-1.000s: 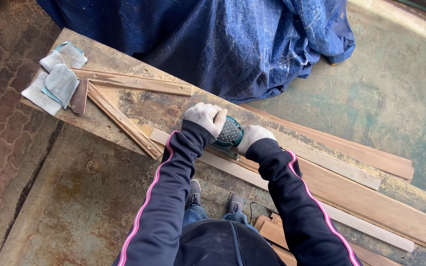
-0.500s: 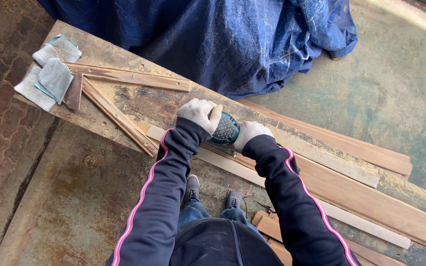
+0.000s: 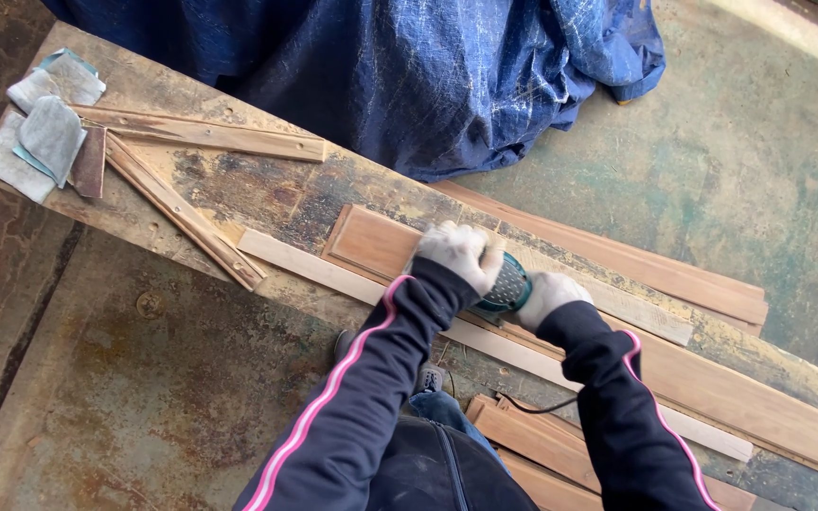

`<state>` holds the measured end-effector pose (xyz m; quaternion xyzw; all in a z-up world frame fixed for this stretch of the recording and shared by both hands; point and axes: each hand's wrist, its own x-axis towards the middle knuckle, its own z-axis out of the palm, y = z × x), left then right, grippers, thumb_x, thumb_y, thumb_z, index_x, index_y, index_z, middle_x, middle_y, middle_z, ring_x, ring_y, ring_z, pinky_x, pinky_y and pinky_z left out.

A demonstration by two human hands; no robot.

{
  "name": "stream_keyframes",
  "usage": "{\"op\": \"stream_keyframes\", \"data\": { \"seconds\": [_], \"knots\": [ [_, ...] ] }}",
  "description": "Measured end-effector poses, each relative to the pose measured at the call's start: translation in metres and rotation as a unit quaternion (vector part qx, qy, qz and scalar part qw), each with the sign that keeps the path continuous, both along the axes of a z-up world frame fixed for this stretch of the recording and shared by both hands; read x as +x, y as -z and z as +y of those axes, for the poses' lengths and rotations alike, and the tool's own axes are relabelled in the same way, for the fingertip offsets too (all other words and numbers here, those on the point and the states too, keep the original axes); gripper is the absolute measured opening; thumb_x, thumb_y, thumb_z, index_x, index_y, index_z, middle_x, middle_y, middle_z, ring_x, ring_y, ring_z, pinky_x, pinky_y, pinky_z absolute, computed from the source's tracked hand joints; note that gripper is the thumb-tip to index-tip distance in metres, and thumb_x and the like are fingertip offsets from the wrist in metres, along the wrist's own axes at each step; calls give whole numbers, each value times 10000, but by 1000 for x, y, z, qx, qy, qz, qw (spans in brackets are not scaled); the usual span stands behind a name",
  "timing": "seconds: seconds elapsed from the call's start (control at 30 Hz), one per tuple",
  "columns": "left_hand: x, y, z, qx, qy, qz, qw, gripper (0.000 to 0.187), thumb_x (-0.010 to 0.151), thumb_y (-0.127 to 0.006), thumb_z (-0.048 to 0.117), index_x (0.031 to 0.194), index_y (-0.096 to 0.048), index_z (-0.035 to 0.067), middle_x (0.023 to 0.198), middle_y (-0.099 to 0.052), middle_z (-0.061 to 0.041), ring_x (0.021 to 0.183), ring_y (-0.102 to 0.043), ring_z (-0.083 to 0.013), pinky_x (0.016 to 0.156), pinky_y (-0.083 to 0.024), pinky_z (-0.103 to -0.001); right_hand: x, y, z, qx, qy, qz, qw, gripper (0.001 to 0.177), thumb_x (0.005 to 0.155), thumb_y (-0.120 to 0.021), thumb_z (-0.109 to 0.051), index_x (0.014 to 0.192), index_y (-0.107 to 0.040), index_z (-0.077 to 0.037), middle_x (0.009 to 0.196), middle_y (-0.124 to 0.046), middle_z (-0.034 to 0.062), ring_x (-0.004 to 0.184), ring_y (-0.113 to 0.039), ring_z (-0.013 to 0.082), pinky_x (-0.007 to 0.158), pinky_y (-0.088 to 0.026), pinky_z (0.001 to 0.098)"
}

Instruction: Sanding wooden planks using manual sandpaper and an electric orbital sander.

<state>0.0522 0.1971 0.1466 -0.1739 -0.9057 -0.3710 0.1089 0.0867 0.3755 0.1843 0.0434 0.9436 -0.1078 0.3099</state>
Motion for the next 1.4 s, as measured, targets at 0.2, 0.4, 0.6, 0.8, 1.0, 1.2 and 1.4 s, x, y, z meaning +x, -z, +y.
{"op": "stream_keyframes", "data": {
  "seconds": [0.2, 0.4, 0.6, 0.8, 1.0, 1.2, 1.4],
  "knots": [
    [37, 2, 77, 1, 13, -10, 1000, 381, 902, -605, 382, 810, -746, 41, 832, -726, -197, 810, -677, -349, 767, -511, -492, 42, 15, 82, 62, 26, -31, 997, 559, 687, -831, -561, 970, -779, -82, 935, -767, 202, 935, -749, 357, 875, -588, 433],
    [52, 6, 107, 41, 33, -16, 998, 336, 888, -612, 346, 752, -730, 62, 747, -721, -161, 762, -657, -353, 748, -487, -519, 62, 17, 106, 77, 73, -34, 994, 583, 641, -855, -553, 965, -774, -75, 920, -776, 204, 938, -753, 357, 871, -595, 433],
    [28, 12, 58, 40, 45, -22, 998, 350, 927, -602, 355, 769, -728, 69, 802, -730, -171, 795, -669, -358, 781, -520, -488, 34, -1, 48, 86, 34, -57, 994, 501, 747, -771, -551, 983, -767, -108, 914, -777, 182, 876, -766, 329, 870, -602, 423],
    [0, 1, -10, -11, 19, -17, 1000, 327, 941, -614, 337, 814, -747, 67, 817, -732, -173, 764, -670, -346, 762, -531, -482, 0, -10, -14, 16, -12, -12, 1000, 470, 751, -783, -509, 996, -750, -109, 894, -772, 153, 839, -773, 307, 846, -603, 414],
    [5, 2, -7, 16, -10, 12, 1000, 248, 914, -661, 294, 801, -746, 90, 828, -742, -131, 809, -676, -347, 758, -535, -468, 2, -7, -7, -12, -29, 14, 999, 453, 744, -788, -444, 1051, -758, -111, 913, -756, 204, 903, -737, 375, 841, -586, 456],
    [35, 6, 80, -8, 13, -14, 1000, 326, 942, -616, 336, 817, -743, 63, 837, -734, -171, 797, -672, -335, 789, -534, -479, 37, 0, 78, 32, -17, -13, 999, 517, 738, -789, -548, 983, -766, -94, 920, -760, 182, 898, -753, 343, 854, -590, 436],
    [70, 6, 184, 41, 26, 2, 999, 369, 881, -613, 379, 770, -746, 53, 792, -720, -194, 812, -659, -364, 765, -512, -503, 82, 17, 185, 75, 41, -37, 996, 529, 719, -802, -559, 954, -768, -86, 904, -770, 195, 897, -759, 351, 852, -598, 433]
  ]
}}
